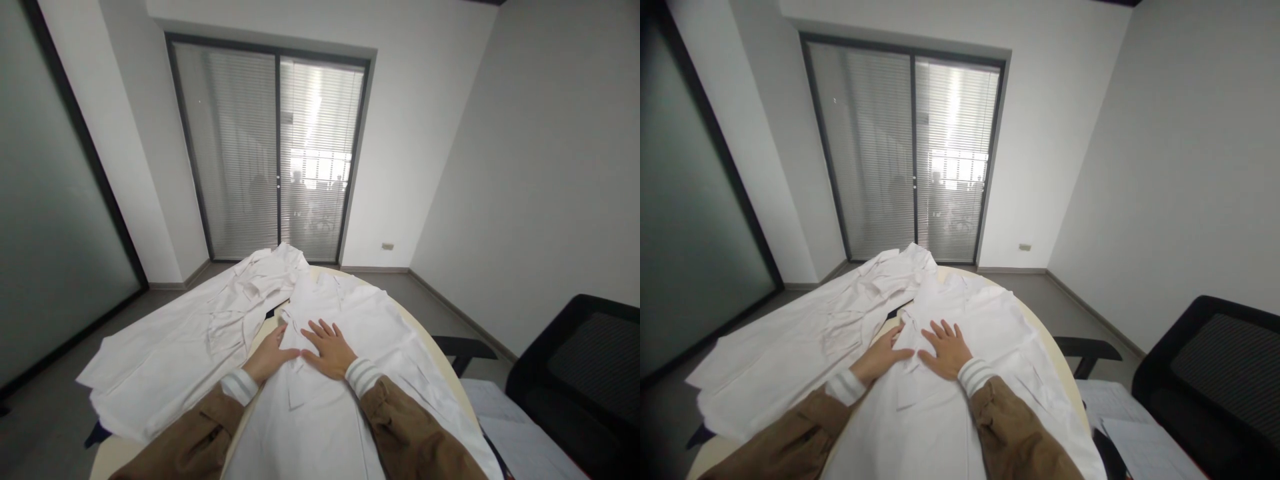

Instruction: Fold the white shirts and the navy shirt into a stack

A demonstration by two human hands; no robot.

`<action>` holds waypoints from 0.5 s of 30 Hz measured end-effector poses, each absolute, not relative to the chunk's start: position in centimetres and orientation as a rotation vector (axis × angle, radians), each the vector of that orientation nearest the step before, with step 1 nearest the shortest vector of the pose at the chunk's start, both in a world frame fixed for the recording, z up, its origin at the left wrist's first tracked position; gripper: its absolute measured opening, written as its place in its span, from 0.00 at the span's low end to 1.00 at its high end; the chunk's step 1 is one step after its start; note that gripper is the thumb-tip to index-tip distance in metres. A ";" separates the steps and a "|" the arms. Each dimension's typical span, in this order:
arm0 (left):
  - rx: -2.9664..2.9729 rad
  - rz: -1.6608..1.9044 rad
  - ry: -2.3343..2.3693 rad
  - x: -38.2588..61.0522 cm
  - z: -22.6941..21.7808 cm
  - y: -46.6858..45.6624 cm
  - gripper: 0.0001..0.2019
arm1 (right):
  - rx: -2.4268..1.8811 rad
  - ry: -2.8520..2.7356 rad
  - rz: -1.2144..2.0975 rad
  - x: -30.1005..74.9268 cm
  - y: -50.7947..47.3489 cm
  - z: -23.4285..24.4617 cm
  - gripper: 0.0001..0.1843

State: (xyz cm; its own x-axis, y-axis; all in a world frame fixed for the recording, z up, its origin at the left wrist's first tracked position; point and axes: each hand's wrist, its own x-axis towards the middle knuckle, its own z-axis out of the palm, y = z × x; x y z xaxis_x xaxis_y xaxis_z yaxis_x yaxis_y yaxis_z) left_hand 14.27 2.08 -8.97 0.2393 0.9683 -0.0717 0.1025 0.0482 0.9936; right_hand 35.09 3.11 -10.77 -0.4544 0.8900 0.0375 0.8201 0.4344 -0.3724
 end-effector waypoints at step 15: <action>1.995 0.382 1.236 20.2 -6.9 -3.1 0.36 | -1.401 -1.563 0.668 36.0 6.0 -12.5 0.32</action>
